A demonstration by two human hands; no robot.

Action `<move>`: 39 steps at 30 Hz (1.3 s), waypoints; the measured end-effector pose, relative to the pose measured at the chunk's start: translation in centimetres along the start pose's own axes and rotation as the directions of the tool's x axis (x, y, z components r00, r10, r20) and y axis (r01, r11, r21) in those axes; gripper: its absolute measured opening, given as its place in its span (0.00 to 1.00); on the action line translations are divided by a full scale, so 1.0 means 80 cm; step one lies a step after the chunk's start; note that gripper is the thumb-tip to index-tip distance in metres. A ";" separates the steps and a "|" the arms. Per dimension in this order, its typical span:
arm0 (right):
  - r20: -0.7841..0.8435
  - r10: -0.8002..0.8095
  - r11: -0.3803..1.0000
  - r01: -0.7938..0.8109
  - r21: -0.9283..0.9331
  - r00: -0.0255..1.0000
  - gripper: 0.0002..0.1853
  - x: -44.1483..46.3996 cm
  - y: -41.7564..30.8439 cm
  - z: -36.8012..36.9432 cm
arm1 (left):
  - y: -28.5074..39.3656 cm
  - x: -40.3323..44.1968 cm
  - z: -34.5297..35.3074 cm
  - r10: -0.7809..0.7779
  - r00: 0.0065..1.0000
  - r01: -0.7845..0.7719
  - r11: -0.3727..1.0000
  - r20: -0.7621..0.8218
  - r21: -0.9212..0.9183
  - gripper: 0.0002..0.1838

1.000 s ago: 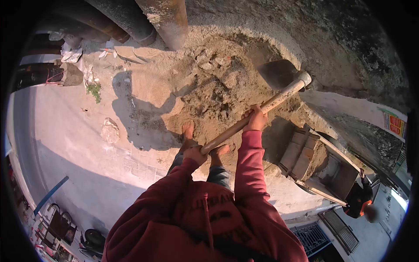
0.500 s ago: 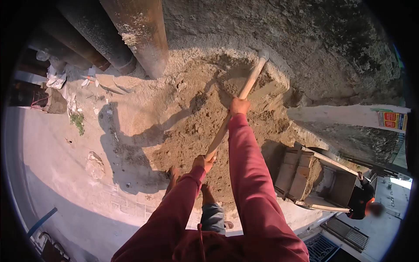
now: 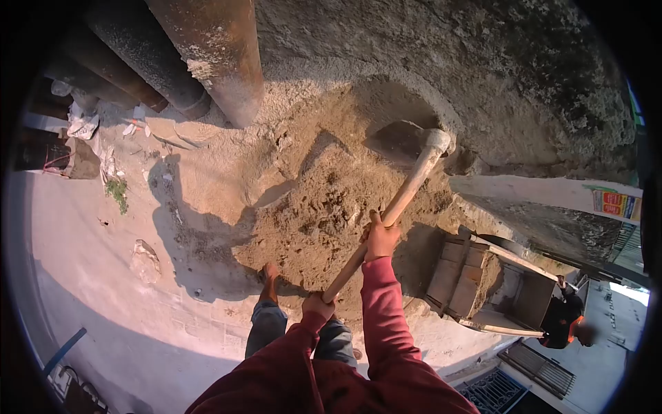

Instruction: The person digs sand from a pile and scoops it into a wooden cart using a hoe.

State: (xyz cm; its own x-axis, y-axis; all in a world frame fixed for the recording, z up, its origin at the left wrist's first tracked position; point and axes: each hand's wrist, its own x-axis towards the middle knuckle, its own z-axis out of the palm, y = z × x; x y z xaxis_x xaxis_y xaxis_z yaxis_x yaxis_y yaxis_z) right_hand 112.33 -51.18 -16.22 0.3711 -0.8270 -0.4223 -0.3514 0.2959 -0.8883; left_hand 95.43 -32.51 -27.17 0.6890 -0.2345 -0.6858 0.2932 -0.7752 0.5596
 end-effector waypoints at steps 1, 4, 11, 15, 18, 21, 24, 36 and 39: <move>0.004 -0.077 0.996 0.076 0.052 0.997 0.10 -0.004 -0.039 0.004 | 0.018 0.025 -0.004 0.079 0.997 -0.079 0.996 -0.003 -0.041 0.20; -0.046 -0.312 0.940 0.316 0.128 0.949 0.12 0.011 -0.132 0.018 | 0.091 0.120 -0.021 0.300 0.953 -0.303 0.943 -0.043 -0.136 0.16; -0.077 -0.364 0.929 0.368 0.046 0.928 0.11 0.134 -0.110 0.086 | 0.130 0.239 -0.015 0.188 0.982 -0.171 0.942 0.031 -0.288 0.21; 0.010 -0.154 0.966 0.152 -0.210 0.988 0.10 0.211 0.034 0.112 | 0.061 0.209 0.029 -0.002 1.000 0.000 0.977 -0.007 -0.213 0.28; 0.064 -0.035 0.962 0.051 -0.268 0.997 0.10 0.229 0.087 0.132 | 0.037 0.204 0.028 -0.055 0.998 0.052 0.993 -0.031 -0.104 0.29; 0.104 0.004 0.965 0.024 -0.261 0.995 0.08 0.219 0.098 0.109 | 0.033 0.170 0.039 -0.085 0.996 0.083 0.990 -0.012 -0.112 0.29; 0.125 0.050 0.971 -0.019 -0.239 0.991 0.07 0.214 0.087 0.109 | 0.059 0.153 0.018 -0.142 0.989 0.136 0.983 -0.044 -0.120 0.26; -0.053 -0.166 0.975 0.171 0.140 0.985 0.06 0.063 -0.010 -0.017 | 0.021 0.131 0.064 0.234 0.972 -0.236 0.965 -0.025 -0.119 0.14; -0.056 -0.277 0.946 0.282 0.160 0.959 0.06 0.114 -0.028 0.015 | 0.053 0.232 0.062 0.362 0.929 -0.368 0.926 -0.075 -0.082 0.12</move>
State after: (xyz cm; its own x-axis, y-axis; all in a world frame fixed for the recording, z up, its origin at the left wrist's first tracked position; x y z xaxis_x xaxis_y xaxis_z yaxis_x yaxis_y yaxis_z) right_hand 117.56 -58.78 -18.28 0.4053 -0.9019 -0.1493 -0.0904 0.1230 -0.9883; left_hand 106.22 -43.04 -39.83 0.7962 -0.4546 -0.3992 0.0722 -0.5837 0.8088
